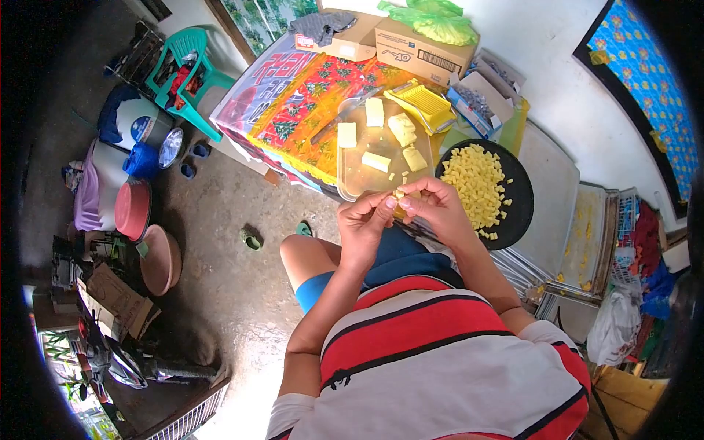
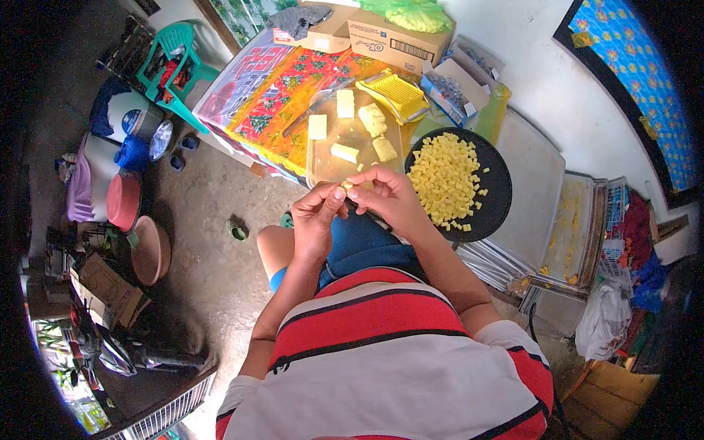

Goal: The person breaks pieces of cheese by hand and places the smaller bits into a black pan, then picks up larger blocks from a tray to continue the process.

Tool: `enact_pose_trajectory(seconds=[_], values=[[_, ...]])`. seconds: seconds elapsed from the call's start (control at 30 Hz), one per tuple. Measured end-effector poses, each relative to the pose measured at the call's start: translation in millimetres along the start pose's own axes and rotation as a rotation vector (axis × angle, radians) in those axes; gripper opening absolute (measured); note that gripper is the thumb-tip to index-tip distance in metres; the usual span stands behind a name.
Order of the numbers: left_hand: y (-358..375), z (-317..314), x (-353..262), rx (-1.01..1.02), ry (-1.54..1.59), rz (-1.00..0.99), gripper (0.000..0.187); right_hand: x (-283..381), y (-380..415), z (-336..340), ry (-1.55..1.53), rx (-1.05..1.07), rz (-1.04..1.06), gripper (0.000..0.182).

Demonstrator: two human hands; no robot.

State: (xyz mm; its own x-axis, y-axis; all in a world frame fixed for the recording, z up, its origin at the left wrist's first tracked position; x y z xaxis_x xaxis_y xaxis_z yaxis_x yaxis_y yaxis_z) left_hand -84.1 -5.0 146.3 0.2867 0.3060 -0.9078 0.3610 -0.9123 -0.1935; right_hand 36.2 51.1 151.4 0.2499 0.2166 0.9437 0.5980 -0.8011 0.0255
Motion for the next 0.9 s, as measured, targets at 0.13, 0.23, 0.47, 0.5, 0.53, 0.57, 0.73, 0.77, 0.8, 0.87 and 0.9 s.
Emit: enact_pose_trajectory(seconds=[0.13,0.23,0.47,0.5,0.53,0.57,0.73,0.77,0.8,0.87,0.9], values=[[-0.5,0.7,-2.5,0.023,-0.029,0.000,0.013,1.4,-0.1,-2.5,0.013,0.002,0.015,0.018],[-0.5,1.5,-3.3,0.032,-0.050,0.034,0.012,1.6,-0.3,-2.7,0.037,0.009,0.025,0.019],[-1.9,5.8,-1.7,0.072,-0.020,0.049,0.008,-1.3,1.0,-5.8,0.045,0.025,-0.028,0.022],[-1.8,7.2,1.7,0.075,-0.005,0.063,0.008,-1.1,0.8,-6.4,0.025,0.016,-0.031,0.022],[-1.6,7.8,4.1,0.078,0.009,0.079,0.008,-0.7,0.9,-6.5,0.030,0.012,-0.045,0.022],[-1.1,8.0,5.1,0.071,0.012,0.087,0.008,0.3,1.1,-6.7,0.034,0.008,-0.058,0.022],[0.3,5.3,12.3,0.059,0.095,0.162,0.010,-5.6,3.3,0.7,-0.037,-0.009,-0.135,0.025],[1.2,4.5,14.5,0.040,0.152,0.205,0.010,-5.4,3.8,4.5,-0.043,-0.030,-0.134,0.025],[2.2,2.0,14.6,0.022,0.209,0.248,0.011,-5.1,4.3,9.4,-0.049,-0.052,-0.132,0.025],[4.2,-1.4,17.8,0.025,0.290,0.302,0.012,1.3,5.8,35.6,0.028,-0.156,-0.094,0.023],[4.9,-0.8,19.7,0.044,0.315,0.311,0.012,5.0,6.9,52.3,0.067,-0.209,-0.075,0.022]])
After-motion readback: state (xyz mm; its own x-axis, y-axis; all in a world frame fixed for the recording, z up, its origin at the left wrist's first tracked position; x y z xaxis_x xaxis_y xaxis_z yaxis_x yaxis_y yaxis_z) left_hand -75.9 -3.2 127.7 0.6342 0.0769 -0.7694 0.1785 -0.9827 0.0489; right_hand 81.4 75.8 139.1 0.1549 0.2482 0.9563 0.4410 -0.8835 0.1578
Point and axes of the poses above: each hand's wrist, its own y-axis away from the middle knuckle, its own z-axis out of the back of the hand, x = y × z, the point moved 8 cm from there along -y, towards the middle knuckle, and after that the axes turned 4 degrees about -z, right-handed, at the moved point
